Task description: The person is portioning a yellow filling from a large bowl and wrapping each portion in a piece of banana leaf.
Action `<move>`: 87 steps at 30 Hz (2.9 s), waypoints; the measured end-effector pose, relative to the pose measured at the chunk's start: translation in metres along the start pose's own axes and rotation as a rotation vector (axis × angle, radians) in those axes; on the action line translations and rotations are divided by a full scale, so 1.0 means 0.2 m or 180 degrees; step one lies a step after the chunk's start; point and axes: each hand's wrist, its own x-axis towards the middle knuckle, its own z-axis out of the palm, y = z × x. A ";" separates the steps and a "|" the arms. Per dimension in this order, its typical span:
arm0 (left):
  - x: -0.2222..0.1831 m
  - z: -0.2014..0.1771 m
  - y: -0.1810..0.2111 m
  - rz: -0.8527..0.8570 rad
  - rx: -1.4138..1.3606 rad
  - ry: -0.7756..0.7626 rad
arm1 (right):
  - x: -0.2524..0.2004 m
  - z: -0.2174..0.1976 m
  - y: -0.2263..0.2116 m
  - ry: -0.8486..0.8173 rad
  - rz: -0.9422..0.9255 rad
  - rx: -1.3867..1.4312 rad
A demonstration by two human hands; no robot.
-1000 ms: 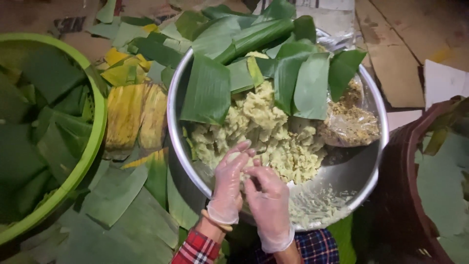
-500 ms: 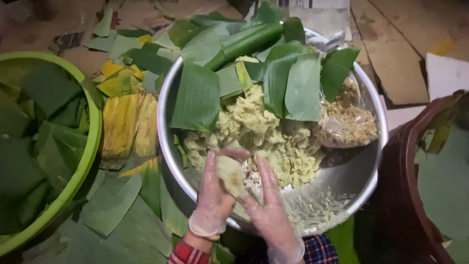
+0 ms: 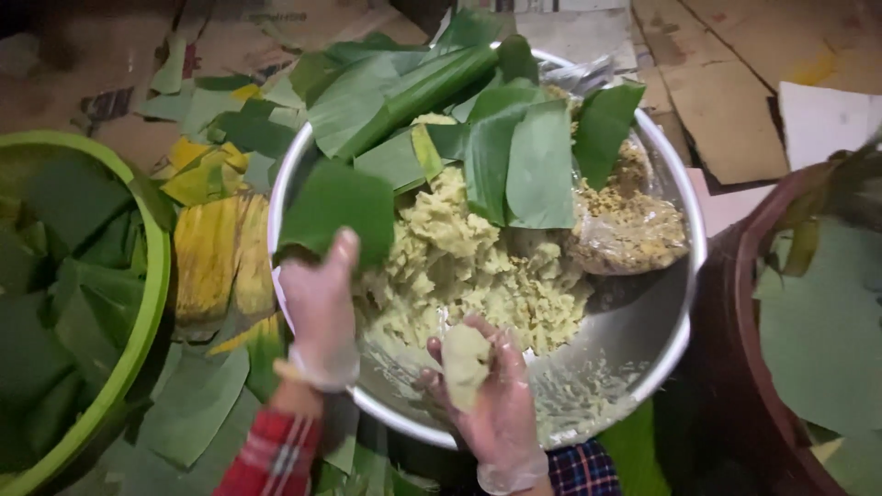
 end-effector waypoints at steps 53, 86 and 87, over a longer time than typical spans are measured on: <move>-0.49 -1.20 -1.58 0.0251 0.2901 -0.0271 | -0.58 -0.24 0.50 -0.1758 -0.4094 -0.6389; -0.79 -0.87 -0.59 -0.1067 -0.2109 -0.0814 | -0.56 0.33 -0.15 -0.1261 0.0620 -0.6356; -0.80 -0.86 -0.62 -0.1315 -0.2001 -0.0630 | -0.66 0.35 -0.12 -0.2000 -0.0079 -0.5823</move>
